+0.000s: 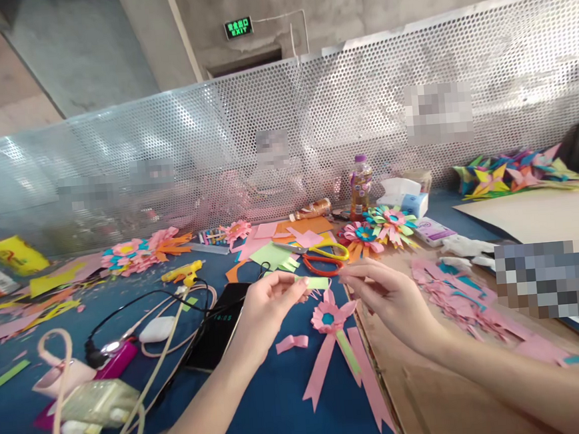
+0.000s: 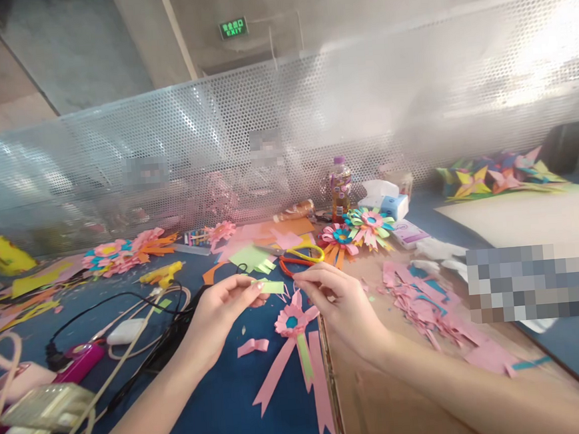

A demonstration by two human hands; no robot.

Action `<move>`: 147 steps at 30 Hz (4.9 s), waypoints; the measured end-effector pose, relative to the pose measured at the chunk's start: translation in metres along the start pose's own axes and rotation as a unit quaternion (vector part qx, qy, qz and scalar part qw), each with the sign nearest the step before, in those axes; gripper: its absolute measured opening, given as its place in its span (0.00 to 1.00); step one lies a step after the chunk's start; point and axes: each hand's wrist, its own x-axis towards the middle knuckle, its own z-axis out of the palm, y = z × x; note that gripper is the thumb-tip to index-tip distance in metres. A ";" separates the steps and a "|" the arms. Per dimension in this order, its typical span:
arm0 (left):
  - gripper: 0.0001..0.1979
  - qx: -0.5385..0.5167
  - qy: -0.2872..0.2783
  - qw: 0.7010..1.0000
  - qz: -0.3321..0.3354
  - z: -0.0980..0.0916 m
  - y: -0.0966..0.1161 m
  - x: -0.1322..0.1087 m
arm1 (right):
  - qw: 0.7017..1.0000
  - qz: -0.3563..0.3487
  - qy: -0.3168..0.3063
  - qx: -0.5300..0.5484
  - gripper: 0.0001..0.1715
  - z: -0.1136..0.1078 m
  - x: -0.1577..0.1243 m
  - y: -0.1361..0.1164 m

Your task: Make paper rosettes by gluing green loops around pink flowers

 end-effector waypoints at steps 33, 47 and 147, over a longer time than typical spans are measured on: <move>0.13 0.037 -0.035 0.998 0.027 0.003 0.000 -0.004 | 0.996 0.053 -0.066 0.013 0.10 0.006 -0.001 -0.007; 0.11 0.037 -0.056 0.997 0.031 0.004 -0.002 -0.004 | 0.988 0.108 -0.099 0.055 0.12 0.005 0.002 -0.009; 0.12 0.141 -0.143 0.979 0.039 0.026 0.002 -0.018 | 0.973 0.132 -0.067 0.175 0.12 -0.011 -0.043 -0.004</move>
